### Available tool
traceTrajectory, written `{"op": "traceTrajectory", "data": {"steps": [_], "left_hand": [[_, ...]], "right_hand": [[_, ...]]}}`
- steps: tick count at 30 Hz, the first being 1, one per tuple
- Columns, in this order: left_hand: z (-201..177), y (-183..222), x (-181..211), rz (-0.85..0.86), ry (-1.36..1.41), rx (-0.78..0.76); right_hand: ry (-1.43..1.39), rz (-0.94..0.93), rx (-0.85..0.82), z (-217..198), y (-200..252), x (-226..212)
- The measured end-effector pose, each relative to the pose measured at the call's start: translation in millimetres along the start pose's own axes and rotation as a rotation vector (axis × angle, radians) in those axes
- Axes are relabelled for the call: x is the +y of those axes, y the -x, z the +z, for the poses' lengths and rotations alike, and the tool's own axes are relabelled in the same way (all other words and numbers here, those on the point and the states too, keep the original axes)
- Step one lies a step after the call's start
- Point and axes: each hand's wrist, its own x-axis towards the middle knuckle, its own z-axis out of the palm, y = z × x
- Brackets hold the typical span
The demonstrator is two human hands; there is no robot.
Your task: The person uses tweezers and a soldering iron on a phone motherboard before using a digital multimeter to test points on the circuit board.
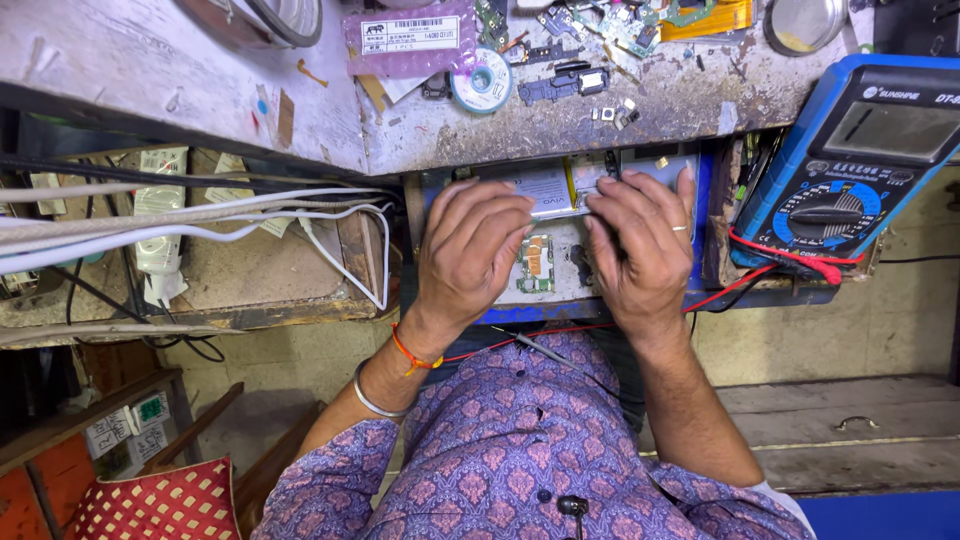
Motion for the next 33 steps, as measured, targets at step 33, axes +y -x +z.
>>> {"op": "traceTrajectory", "data": {"steps": [33], "left_hand": [[-18.5, 5.8, 52.4, -0.117, 0.007, -0.4]], "right_hand": [[-0.128, -0.064, 0.136, -7.8, 16.5, 5.0]]}}
